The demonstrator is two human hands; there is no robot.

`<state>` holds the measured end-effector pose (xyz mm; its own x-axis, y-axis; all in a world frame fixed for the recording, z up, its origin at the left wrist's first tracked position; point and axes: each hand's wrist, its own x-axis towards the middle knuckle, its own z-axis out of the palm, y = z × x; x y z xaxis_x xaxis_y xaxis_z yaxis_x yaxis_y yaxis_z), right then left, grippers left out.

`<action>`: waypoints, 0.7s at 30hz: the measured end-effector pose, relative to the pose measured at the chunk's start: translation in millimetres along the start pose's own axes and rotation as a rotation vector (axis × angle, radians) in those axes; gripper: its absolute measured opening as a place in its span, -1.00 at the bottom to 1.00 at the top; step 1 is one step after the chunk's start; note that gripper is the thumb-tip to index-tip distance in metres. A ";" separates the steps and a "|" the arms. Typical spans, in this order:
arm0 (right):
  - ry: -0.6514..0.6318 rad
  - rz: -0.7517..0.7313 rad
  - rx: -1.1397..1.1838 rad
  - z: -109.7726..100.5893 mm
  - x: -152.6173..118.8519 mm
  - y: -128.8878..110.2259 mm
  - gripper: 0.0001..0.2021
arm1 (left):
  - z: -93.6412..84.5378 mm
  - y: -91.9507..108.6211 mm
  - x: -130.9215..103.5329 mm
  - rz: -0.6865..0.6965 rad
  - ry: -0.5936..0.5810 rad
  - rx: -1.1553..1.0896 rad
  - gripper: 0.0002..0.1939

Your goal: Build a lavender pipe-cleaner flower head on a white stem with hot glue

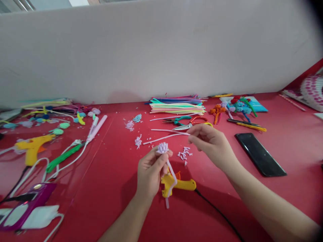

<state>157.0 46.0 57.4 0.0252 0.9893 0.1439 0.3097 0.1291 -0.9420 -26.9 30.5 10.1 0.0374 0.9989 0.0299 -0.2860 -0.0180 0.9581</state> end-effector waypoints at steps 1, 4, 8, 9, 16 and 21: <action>-0.041 -0.082 -0.055 1.2 -1.9 -0.8 -0.92 | 0.8 0.5 1.7 -0.062 0.006 -0.057 -0.87; -0.216 -0.346 -0.137 9.3 -9.9 -2.7 -0.87 | 2.2 1.7 4.6 -0.176 0.027 -0.156 -0.81; -0.244 -0.533 -0.228 21.5 -16.4 2.6 -0.87 | 2.6 0.8 3.4 -0.252 0.020 -0.192 -0.76; -0.210 -0.565 -0.266 23.6 -16.8 5.2 -0.88 | 2.8 0.6 2.7 -0.263 0.013 -0.197 -0.76; -0.027 -0.703 -0.374 22.9 -10.7 11.8 -0.88 | 2.9 2.1 1.6 -0.256 0.001 -0.234 -0.83; 0.175 -0.525 -0.356 -5.9 1.7 4.1 -0.88 | -0.6 0.0 2.4 -0.105 -0.012 -0.068 -0.89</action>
<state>163.8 47.7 55.6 -0.0695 0.7715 0.6324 0.6180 0.5309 -0.5799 -27.4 32.8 10.0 0.0817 0.9945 -0.0657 -0.3438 0.0900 0.9347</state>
